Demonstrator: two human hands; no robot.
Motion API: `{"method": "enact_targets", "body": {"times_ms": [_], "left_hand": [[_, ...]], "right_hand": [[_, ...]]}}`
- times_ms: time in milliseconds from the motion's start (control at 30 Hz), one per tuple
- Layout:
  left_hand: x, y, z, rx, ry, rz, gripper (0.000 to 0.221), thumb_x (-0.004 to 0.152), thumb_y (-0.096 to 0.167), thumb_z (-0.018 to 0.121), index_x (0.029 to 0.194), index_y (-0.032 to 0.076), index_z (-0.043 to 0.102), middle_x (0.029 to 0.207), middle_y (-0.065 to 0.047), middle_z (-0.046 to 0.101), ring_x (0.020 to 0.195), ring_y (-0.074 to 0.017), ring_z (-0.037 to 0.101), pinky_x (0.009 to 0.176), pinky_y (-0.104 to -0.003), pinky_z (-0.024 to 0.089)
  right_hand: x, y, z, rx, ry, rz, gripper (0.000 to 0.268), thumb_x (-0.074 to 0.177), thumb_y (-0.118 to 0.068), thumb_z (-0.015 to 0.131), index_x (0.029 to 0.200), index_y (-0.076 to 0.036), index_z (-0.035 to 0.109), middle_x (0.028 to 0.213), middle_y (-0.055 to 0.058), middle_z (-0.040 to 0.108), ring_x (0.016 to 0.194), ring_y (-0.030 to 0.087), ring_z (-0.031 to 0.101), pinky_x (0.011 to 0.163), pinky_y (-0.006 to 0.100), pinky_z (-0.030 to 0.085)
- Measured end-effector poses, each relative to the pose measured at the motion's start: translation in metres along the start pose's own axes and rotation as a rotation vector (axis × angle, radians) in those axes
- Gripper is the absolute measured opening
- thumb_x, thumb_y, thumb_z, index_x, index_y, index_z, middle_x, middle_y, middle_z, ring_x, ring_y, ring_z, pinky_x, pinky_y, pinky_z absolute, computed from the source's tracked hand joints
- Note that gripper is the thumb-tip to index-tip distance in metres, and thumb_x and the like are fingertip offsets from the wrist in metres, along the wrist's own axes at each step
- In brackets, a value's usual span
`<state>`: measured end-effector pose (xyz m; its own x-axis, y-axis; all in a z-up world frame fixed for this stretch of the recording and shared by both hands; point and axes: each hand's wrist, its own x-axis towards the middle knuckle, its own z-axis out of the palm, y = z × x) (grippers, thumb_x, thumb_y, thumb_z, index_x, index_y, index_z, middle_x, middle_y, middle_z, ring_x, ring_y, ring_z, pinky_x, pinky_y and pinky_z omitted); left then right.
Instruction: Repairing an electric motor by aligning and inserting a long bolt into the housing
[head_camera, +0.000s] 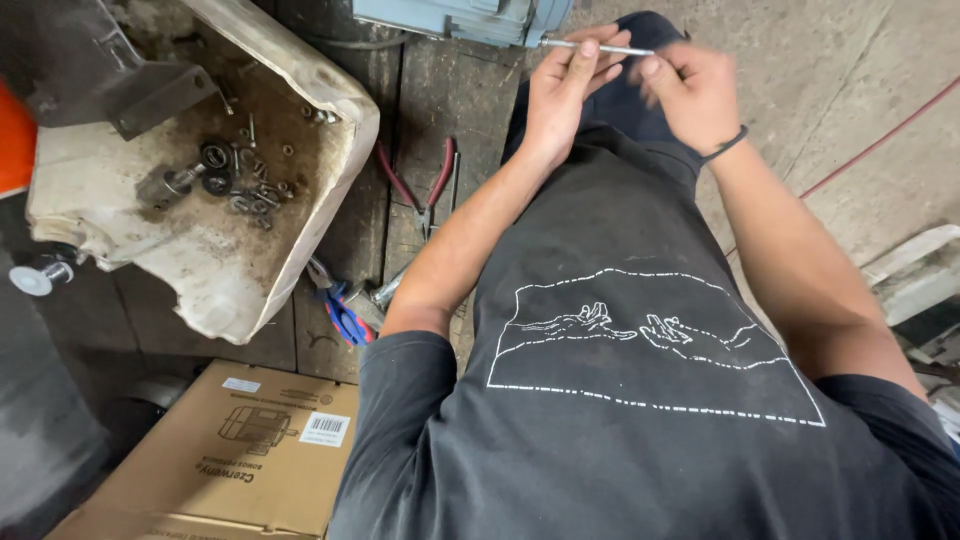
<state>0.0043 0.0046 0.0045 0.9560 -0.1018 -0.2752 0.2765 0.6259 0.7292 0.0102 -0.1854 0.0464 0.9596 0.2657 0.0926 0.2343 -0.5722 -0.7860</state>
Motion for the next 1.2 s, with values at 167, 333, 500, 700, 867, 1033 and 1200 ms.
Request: {"method": "enact_targets", "body": {"times_ms": [167,333,500,700,867,1033,1200], "left_hand": [[-0.007,0.007,-0.002,-0.046,-0.149,0.054,0.037,0.11,0.032,0.063,0.132,0.002,0.065,0.13,-0.023,0.071,0.123,-0.0308,0.07,0.103,-0.04,0.064],[-0.005,-0.002,0.001,0.044,0.032,0.073,0.037,0.103,0.031,0.067,0.115,-0.004,0.07,0.107,-0.025,0.078,0.098,-0.0277,0.079,0.082,-0.033,0.068],[0.003,-0.013,-0.001,0.042,0.079,0.038,0.033,0.101,0.028,0.067,0.11,-0.004,0.069,0.102,-0.022,0.078,0.096,-0.0275,0.078,0.078,-0.033,0.068],[0.0,-0.001,-0.009,0.09,-0.001,-0.055,0.035,0.102,0.036,0.065,0.115,0.003,0.07,0.108,-0.019,0.079,0.095,-0.0235,0.079,0.083,-0.033,0.067],[-0.027,0.025,-0.019,0.313,-0.129,-0.042,0.04,0.101,0.043,0.064,0.126,0.012,0.067,0.101,-0.005,0.075,0.089,-0.0143,0.075,0.078,-0.027,0.062],[-0.101,0.143,-0.026,1.433,-0.559,0.012,0.047,0.097,0.044,0.064,0.138,0.022,0.059,0.137,0.0,0.068,0.114,-0.0294,0.068,0.086,-0.048,0.053],[-0.161,0.295,-0.06,1.512,-0.431,0.013,0.051,0.096,0.037,0.069,0.142,0.017,0.057,0.135,-0.005,0.069,0.116,-0.0285,0.066,0.087,-0.045,0.053]], "right_hand": [[0.0,-0.027,0.003,1.159,-0.226,0.856,0.049,0.107,-0.039,0.057,0.066,-0.015,0.047,0.052,0.003,0.031,0.041,0.014,0.025,0.043,0.027,0.021],[-0.007,-0.047,-0.006,-0.007,0.124,-0.118,0.057,0.117,-0.045,0.044,0.118,0.008,0.066,0.101,0.018,0.062,0.08,0.028,0.064,0.07,0.038,0.048],[-0.003,-0.036,0.001,-0.053,0.066,-0.14,0.046,0.122,-0.033,0.044,0.106,0.004,0.067,0.095,0.016,0.069,0.089,0.032,0.069,0.08,0.042,0.052],[0.011,-0.005,0.036,1.016,0.083,1.055,0.047,0.102,-0.041,0.057,0.067,-0.011,0.05,0.056,0.006,0.041,0.043,0.015,0.033,0.041,0.027,0.021],[0.0,0.002,0.027,0.886,-0.07,0.883,0.031,0.101,-0.033,0.065,0.08,-0.012,0.055,0.066,0.004,0.055,0.046,0.015,0.047,0.042,0.027,0.026],[-0.023,0.08,0.038,0.961,0.242,0.864,0.044,0.102,-0.022,0.066,0.072,-0.025,0.034,0.066,-0.006,0.024,0.055,0.007,0.024,0.047,0.025,0.017],[-0.025,0.042,0.037,0.514,-0.079,0.815,0.027,0.103,-0.024,0.066,0.079,-0.014,0.056,0.065,0.004,0.055,0.052,0.01,0.052,0.046,0.021,0.035]]}}
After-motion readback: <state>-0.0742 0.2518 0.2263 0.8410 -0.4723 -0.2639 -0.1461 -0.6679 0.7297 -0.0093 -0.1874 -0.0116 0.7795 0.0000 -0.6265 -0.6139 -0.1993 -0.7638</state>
